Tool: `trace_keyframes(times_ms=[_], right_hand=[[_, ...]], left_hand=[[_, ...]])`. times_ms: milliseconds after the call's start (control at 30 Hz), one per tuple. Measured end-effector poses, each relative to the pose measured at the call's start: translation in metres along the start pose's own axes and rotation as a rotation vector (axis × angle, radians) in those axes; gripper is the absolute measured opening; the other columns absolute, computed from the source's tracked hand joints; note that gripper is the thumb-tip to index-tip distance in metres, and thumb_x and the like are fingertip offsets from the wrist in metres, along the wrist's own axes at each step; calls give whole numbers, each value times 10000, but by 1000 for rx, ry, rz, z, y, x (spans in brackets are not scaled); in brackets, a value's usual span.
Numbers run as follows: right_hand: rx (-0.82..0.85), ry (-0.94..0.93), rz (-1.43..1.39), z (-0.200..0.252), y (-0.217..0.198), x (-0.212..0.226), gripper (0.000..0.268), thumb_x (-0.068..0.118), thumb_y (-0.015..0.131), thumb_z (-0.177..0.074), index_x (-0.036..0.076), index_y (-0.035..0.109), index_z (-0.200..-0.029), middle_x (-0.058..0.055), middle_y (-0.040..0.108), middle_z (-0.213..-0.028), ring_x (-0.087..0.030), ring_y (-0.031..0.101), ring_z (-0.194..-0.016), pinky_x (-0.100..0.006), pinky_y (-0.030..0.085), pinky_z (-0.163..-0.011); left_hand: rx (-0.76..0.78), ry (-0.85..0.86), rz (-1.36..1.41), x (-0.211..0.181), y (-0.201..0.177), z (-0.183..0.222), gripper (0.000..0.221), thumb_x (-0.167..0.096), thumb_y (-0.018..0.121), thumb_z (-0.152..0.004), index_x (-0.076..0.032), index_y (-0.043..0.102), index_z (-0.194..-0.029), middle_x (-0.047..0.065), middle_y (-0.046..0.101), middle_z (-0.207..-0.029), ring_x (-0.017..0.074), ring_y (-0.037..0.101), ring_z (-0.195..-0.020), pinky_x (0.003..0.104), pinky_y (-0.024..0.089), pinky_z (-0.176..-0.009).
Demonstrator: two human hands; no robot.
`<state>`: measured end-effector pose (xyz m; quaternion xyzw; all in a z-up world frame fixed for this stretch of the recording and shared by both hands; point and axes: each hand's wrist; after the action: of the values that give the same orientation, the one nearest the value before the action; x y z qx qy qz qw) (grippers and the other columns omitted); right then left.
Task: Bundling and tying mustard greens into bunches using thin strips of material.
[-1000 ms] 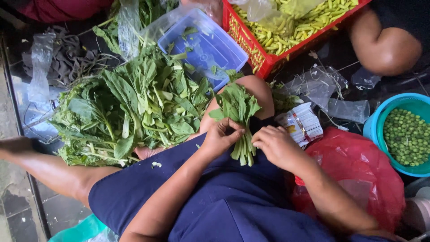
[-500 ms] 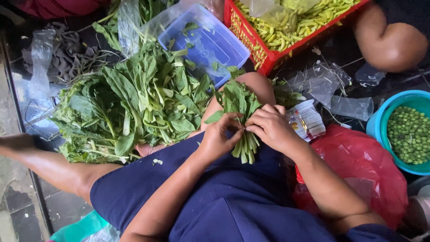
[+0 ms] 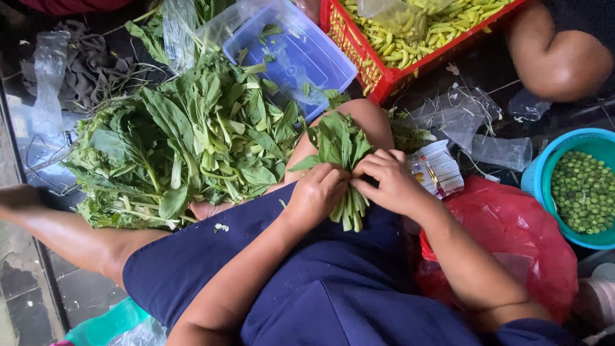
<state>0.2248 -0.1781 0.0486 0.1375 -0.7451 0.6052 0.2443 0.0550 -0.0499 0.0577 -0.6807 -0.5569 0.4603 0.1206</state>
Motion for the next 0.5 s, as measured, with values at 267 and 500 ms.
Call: trace_keyframes(times_ms=[267,500], right_hand=[[82,-48,-59,-12,-13,-3,88,290,637,-988,243,696,-1033,58,701,-917,-167,639,-973,-403,371,-1012],[61,-86,30,-15,-16,2,83,329,684,-910,258,666,-948,76,643,-824,-143,626,-903,-386,389,-988]], left_hand=[[-45,54,10,3,1,2,44,-174,670,-966,-163,659,-1008,1,621,-920,224,678,-817,329,603,-681],[-90,100,11,0,-7,-2,57,-158,635,-979,-172,651,-927,-1,626,-880,228,656,-756,340,582,-639]])
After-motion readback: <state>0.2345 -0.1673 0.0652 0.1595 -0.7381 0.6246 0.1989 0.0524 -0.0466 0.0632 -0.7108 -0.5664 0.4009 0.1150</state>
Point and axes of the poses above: each hand's wrist, its own z-axis away from the middle knuckle, its own y-axis out of the palm, x = y × z
